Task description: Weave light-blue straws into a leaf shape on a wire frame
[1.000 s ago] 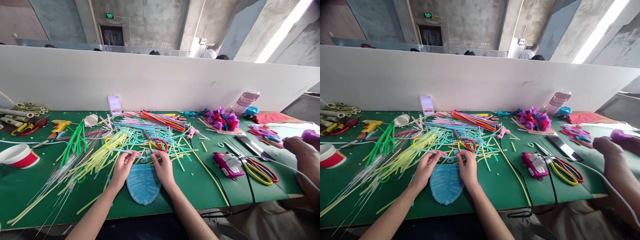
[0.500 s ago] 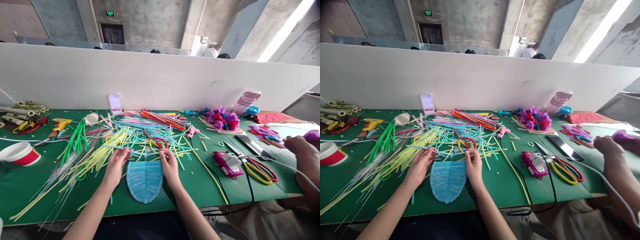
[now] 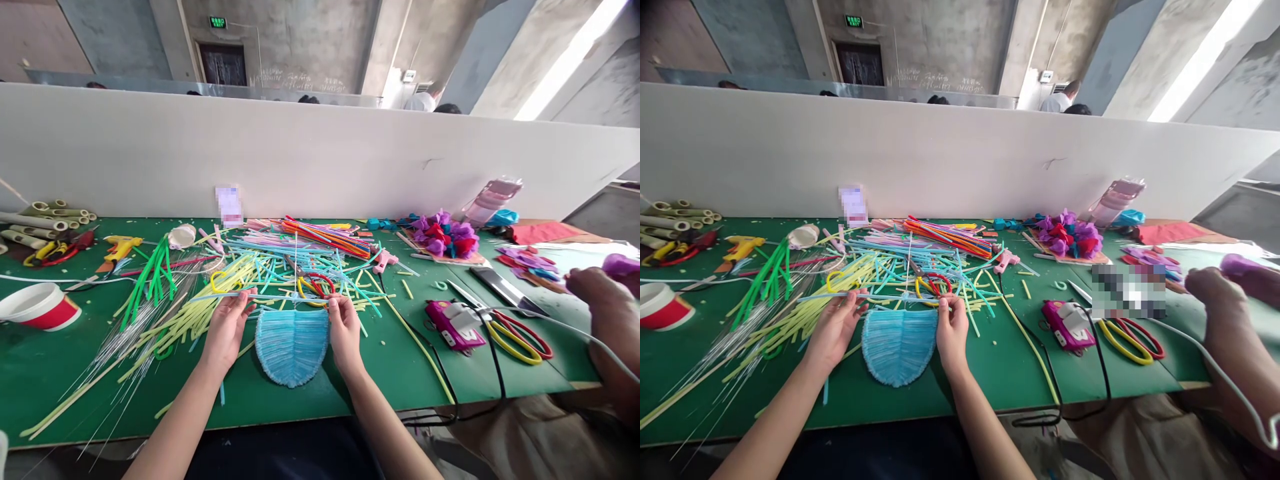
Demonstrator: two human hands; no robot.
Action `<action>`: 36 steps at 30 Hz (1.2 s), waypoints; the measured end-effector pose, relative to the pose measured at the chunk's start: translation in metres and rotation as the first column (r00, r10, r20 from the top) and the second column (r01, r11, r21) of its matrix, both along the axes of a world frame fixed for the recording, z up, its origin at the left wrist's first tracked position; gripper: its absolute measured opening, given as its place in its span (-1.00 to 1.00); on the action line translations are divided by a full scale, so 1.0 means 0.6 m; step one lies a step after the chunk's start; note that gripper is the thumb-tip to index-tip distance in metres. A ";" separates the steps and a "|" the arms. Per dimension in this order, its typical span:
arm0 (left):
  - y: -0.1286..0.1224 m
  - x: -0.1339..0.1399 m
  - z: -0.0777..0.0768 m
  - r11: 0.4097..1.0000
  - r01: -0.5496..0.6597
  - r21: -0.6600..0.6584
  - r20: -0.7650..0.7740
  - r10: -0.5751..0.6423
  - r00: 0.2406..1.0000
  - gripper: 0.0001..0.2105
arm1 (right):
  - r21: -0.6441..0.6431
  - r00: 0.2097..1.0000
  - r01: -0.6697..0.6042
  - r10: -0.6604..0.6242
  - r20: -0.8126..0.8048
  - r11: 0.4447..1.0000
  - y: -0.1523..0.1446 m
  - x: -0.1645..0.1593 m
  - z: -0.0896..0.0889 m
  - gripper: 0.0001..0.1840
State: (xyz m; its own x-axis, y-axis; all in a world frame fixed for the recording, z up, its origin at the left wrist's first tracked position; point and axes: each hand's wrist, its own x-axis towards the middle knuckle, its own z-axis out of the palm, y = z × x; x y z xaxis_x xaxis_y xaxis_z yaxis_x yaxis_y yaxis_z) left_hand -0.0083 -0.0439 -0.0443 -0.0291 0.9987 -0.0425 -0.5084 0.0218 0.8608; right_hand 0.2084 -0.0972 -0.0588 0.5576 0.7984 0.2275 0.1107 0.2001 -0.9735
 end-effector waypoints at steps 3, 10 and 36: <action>0.001 -0.001 -0.001 1.000 -0.007 0.006 -0.002 0.007 1.000 -0.77 | 0.001 1.000 0.006 -0.006 -0.003 1.000 0.002 0.001 -0.003 -0.63; 0.003 -0.002 -0.003 1.000 -0.026 0.009 -0.025 0.026 0.999 -0.77 | -0.017 0.999 0.037 -0.037 -0.019 0.999 0.003 0.000 -0.003 -0.63; -0.018 0.019 0.018 0.937 0.316 -0.148 -0.152 -0.338 0.929 -0.51 | -0.043 0.870 -0.250 0.205 -0.448 0.967 0.008 -0.020 0.029 -0.59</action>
State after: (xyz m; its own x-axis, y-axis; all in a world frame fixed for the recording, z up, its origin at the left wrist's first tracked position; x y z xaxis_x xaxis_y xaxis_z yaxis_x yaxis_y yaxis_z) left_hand 0.0031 -0.0545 -0.0335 0.2805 0.9418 -0.1853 -0.2994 0.2693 0.9153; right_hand 0.1964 -0.0923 -0.0413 0.3821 0.9206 -0.0812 -0.3675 0.0707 -0.9273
